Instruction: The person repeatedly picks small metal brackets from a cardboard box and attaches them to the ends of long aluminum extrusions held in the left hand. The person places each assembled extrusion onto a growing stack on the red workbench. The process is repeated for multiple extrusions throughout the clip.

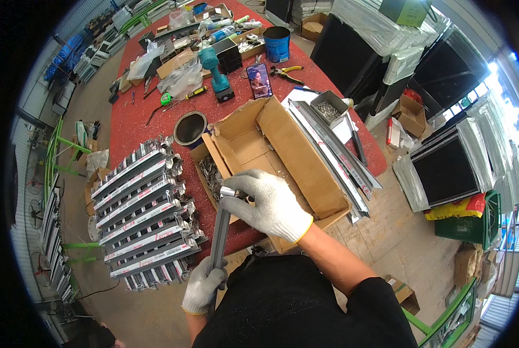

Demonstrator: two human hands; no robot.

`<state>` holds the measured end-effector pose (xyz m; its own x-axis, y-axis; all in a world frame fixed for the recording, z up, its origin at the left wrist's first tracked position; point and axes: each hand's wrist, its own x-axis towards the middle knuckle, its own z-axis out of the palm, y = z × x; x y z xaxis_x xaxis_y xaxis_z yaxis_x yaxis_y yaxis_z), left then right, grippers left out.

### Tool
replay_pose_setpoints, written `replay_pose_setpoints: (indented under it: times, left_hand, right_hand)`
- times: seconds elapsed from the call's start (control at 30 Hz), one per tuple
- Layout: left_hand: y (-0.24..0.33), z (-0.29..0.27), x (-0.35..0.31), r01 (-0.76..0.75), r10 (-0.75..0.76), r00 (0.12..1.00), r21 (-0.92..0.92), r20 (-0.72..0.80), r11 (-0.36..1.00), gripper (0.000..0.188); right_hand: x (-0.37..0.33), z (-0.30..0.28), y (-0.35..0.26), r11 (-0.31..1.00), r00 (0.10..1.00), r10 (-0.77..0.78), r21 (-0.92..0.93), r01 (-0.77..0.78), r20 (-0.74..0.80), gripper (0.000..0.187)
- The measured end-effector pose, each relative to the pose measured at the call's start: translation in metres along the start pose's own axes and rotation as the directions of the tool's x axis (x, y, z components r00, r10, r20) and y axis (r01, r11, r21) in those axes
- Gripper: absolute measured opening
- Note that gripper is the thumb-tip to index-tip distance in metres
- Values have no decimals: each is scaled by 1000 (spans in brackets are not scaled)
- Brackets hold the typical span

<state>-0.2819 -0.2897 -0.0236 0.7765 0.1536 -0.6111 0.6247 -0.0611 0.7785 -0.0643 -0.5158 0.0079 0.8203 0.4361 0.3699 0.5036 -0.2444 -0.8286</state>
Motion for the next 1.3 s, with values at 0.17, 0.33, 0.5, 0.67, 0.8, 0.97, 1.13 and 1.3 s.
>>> replay_pose_setpoints:
  times: [0.17, 0.33, 0.5, 0.67, 0.8, 0.97, 1.13, 1.3]
  left_hand:
    - [19, -1, -5, -42, 39, 999, 189, 18, 981, 47]
    - [34, 3, -13, -60, 63, 998, 249, -3, 967, 45]
    - [48, 3, -23, -122, 121, 992, 294, 22, 948, 43]
    - [65, -8, -16, -91, 118, 992, 382, -48, 920, 40]
    - [61, -14, -16, -81, 130, 986, 376, -107, 923, 44]
    - [31, -25, -26, -44, 108, 966, 261, -236, 964, 47]
    - [0, -38, -30, 3, 55, 945, 179, -321, 984, 54]
    - [-9, -47, -32, -21, 92, 930, 196, -357, 980, 51]
  right_hand:
    - [5, 0, -11, 995, 995, -93, -29, 92, -35, 25]
    - [10, 8, -34, 993, 978, -100, -87, 85, -181, 18]
    - [11, 26, -64, 995, 942, -57, -94, 27, -330, 11]
    - [18, 17, -56, 999, 971, -43, 19, 49, -237, 17]
    - [10, 10, -38, 950, 972, 222, 243, -197, -81, 27]
    - [1, 5, -9, 923, 897, 385, 107, -370, -217, 29]
    - [-11, 10, -2, 921, 919, 382, -45, -388, -95, 27]
    - [-22, 54, -10, 965, 947, 262, -31, -261, 185, 31]
